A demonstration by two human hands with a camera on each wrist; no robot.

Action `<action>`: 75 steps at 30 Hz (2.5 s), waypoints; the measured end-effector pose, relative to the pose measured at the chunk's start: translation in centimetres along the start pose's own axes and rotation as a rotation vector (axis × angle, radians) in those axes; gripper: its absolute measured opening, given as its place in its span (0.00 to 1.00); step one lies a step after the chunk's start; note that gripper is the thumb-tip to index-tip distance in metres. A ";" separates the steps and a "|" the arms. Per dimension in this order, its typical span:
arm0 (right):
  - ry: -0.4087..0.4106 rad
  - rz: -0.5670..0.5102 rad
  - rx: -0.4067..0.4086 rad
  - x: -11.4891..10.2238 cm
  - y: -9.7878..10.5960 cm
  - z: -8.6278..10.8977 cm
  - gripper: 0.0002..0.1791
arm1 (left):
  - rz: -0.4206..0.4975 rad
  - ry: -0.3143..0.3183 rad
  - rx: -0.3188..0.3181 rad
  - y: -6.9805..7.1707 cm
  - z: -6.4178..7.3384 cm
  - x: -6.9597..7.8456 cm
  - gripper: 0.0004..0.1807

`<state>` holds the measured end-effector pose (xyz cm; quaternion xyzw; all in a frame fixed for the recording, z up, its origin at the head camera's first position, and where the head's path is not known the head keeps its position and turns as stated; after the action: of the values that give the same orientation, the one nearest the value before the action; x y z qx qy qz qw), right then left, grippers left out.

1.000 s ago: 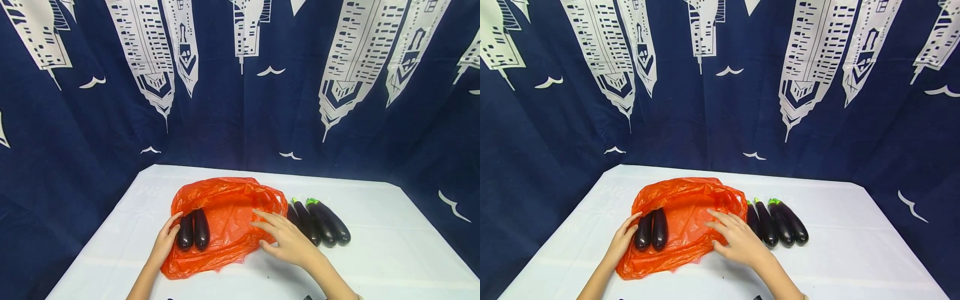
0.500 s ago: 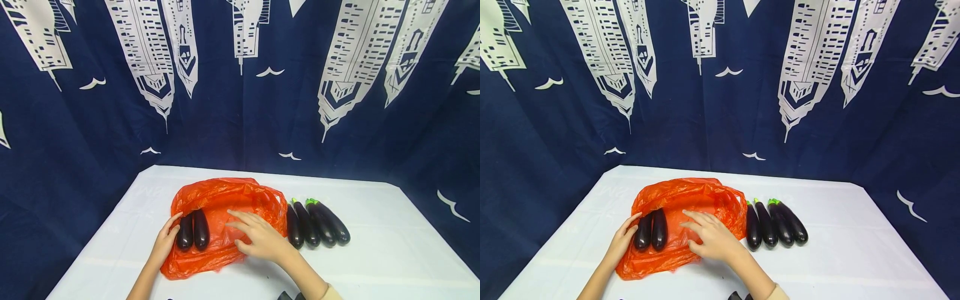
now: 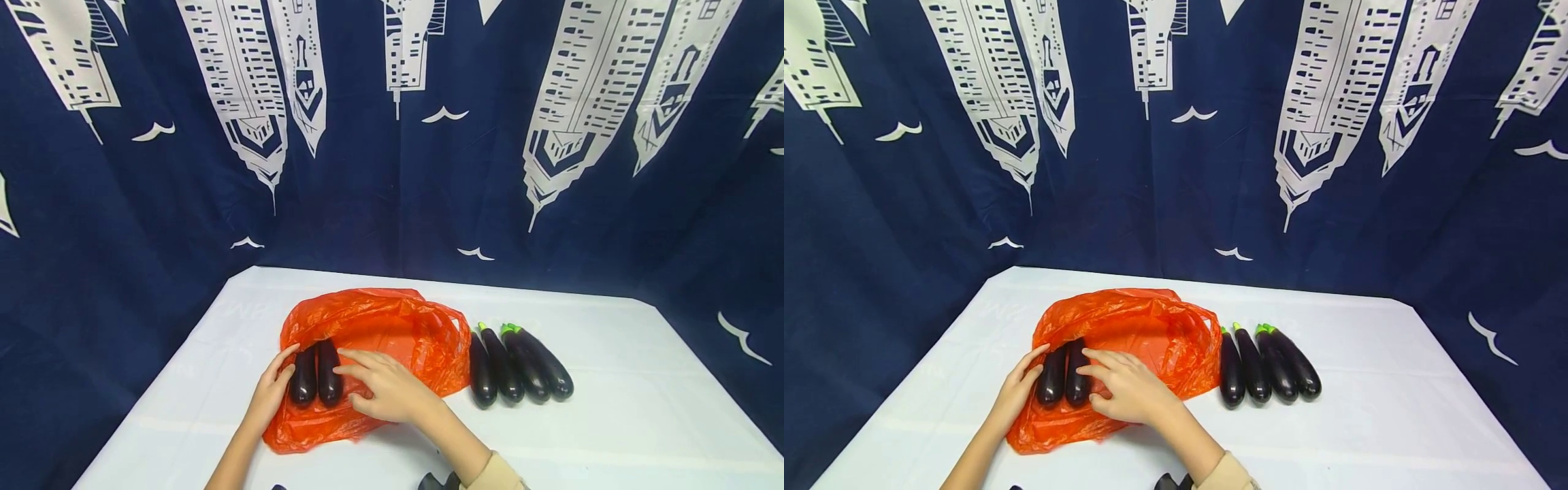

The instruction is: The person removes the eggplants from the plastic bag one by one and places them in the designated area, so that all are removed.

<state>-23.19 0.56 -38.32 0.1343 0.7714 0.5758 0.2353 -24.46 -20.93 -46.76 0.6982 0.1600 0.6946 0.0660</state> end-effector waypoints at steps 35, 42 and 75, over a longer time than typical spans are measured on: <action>-0.065 -0.090 -0.072 -0.1 -5.1 -4.4 0.28 | -0.033 0.023 -0.013 -0.1 0.1 0.2 0.22; -0.116 -0.080 -0.056 0.2 -5.6 -4.2 0.30 | -0.024 0.016 -0.013 -0.1 0.1 0.3 0.22; -0.199 -0.186 0.001 0.9 -5.8 -2.9 0.24 | 0.005 0.022 -0.015 -0.3 0.0 0.0 0.22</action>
<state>-25.13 -3.13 -43.36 0.1190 0.7536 0.5350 0.3631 -24.50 -20.67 -46.85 0.6905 0.1537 0.7035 0.0679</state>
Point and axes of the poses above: each hand's wrist, its own z-axis away from the middle knuckle, its own y-axis out of the back of the hand, x = y × z, the point moved 4 cm from there along -z, towards the middle knuckle, and after that the axes turned 8 degrees about y, right-handed, at the moved point
